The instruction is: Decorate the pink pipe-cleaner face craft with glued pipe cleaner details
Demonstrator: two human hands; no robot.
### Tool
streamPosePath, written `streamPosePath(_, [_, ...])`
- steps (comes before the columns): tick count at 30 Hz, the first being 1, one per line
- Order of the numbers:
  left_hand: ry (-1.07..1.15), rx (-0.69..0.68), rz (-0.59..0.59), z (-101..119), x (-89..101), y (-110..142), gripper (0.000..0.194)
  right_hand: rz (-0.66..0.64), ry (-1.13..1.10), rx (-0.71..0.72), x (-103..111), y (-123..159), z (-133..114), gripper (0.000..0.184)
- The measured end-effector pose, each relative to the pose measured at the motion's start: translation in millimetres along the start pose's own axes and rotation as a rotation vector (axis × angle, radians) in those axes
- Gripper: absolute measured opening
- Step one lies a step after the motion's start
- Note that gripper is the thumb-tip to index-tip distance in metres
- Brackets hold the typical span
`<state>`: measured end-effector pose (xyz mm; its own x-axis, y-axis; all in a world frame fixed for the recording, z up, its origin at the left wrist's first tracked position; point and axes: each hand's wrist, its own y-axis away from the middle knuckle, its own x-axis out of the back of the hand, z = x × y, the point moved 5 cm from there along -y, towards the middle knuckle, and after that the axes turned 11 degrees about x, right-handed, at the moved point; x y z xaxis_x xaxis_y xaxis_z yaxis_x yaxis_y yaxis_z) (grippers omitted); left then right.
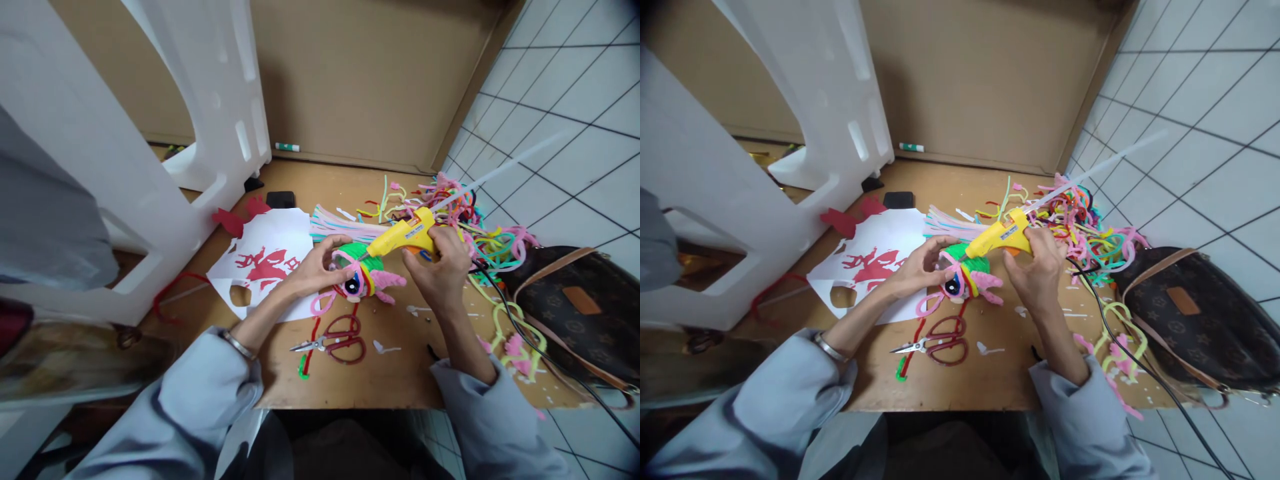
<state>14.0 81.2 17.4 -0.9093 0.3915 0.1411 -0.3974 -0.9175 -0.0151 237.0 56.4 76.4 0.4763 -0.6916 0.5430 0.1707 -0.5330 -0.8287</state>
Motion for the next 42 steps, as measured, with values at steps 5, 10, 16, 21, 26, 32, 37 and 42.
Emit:
streamPosePath(5, [-0.011,0.007,-0.006,1.2,-1.0,0.7,0.067,0.044,0.002,0.057,-1.4,0.7,-1.1,0.026])
streamPosePath(10, [-0.024,-0.001,0.002,1.9,-1.2,0.4,0.067,0.028,-0.050,0.064,-2.1,0.6,-0.5,0.025])
streamPosePath(16, [-0.013,-0.017,-0.002,-1.3,-1.1,-0.8,0.063,0.033,-0.057,0.081,-0.6,1.1,1.1,0.023])
streamPosePath(21, [-0.014,-0.022,-0.008,-4.3,-1.1,-2.3,0.064,0.027,-0.043,0.123,3.4,0.0,-0.9,0.020])
streamPosePath(26, [-0.034,-0.019,0.005,-2.8,-0.8,-2.6,0.066,0.025,-0.029,0.179,6.1,0.0,-2.1,0.020])
streamPosePath(32, [-0.031,-0.009,-0.009,-2.4,-1.5,-2.0,0.068,0.045,-0.001,0.257,7.2,1.2,-0.5,0.021])
streamPosePath(37, [-0.027,-0.013,-0.010,-5.6,-0.7,-2.3,0.069,0.049,0.001,0.295,8.6,1.8,1.7,0.022])
streamPosePath(42, [-0.004,-0.021,-0.004,-3.0,-1.0,-2.4,0.067,0.031,0.008,0.230,7.6,0.5,0.8,0.017])
